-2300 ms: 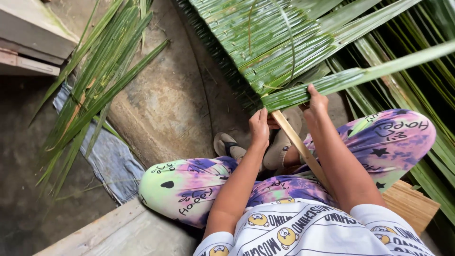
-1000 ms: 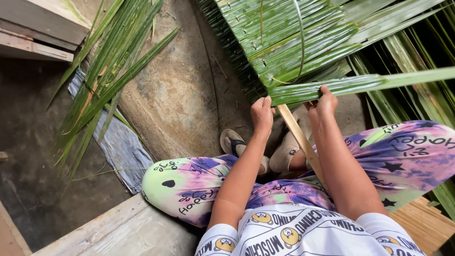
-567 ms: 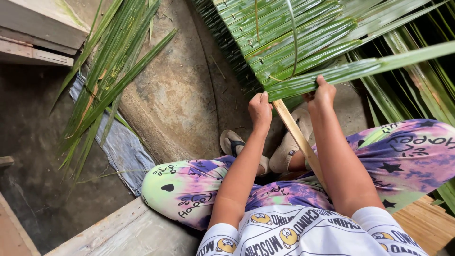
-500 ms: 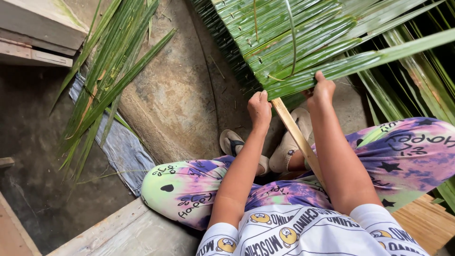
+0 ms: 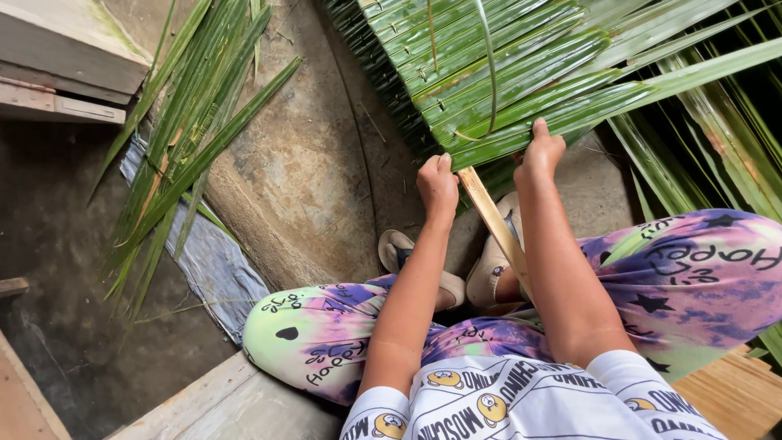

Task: Weaving palm leaves onto a wooden slat to create a thatched panel

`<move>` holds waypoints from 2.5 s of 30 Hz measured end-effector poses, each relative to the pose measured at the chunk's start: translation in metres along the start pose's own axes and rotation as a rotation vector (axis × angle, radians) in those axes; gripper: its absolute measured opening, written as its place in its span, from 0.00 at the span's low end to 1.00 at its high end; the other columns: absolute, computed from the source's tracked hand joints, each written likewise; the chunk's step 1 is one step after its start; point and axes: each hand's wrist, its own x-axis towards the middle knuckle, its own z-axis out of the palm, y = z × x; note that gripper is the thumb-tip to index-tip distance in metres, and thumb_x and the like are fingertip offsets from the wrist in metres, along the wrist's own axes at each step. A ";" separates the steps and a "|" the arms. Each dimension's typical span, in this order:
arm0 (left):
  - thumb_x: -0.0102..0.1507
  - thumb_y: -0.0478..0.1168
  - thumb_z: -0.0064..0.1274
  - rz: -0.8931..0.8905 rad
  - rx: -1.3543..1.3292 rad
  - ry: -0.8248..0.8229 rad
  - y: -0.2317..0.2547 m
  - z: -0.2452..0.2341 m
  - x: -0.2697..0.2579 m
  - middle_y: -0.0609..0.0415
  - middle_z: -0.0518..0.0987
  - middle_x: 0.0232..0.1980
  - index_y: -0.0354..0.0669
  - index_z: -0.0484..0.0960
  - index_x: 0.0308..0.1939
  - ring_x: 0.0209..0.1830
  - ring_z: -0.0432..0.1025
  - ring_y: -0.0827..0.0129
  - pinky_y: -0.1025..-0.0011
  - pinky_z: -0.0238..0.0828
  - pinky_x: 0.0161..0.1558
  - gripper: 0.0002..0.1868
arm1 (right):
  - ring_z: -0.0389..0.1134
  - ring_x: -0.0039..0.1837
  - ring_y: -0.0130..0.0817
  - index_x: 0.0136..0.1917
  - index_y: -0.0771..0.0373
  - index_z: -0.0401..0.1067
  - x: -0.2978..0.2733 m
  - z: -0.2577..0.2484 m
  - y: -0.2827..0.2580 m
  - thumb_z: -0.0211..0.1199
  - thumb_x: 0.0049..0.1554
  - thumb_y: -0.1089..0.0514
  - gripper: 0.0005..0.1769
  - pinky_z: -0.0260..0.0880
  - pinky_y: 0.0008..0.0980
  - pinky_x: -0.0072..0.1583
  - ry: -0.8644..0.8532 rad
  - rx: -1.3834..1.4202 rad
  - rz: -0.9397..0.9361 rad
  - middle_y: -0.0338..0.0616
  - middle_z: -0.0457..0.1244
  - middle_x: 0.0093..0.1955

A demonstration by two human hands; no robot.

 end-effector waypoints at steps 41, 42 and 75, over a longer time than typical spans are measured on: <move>0.65 0.47 0.53 -0.039 -0.156 -0.048 -0.025 0.009 0.003 0.54 0.72 0.15 0.48 0.84 0.27 0.17 0.67 0.72 0.75 0.63 0.22 0.14 | 0.71 0.27 0.42 0.36 0.68 0.72 -0.013 -0.010 -0.006 0.59 0.66 0.34 0.35 0.77 0.40 0.31 -0.110 -0.414 -0.437 0.56 0.65 0.26; 0.65 0.48 0.53 -0.043 -0.148 -0.049 -0.025 0.009 0.003 0.54 0.72 0.15 0.48 0.83 0.27 0.17 0.67 0.72 0.75 0.63 0.22 0.14 | 0.70 0.27 0.42 0.36 0.69 0.72 -0.014 -0.009 -0.003 0.60 0.66 0.38 0.32 0.77 0.42 0.31 -0.114 -0.386 -0.422 0.56 0.65 0.26; 0.50 0.36 0.69 -0.230 -0.628 -0.052 -0.008 0.028 0.022 0.46 0.78 0.29 0.32 0.84 0.36 0.27 0.75 0.66 0.66 0.74 0.30 0.15 | 0.66 0.34 0.36 0.42 0.72 0.69 -0.119 0.030 -0.016 0.82 0.50 0.47 0.29 0.75 0.38 0.36 -0.171 -0.298 -0.111 0.49 0.59 0.35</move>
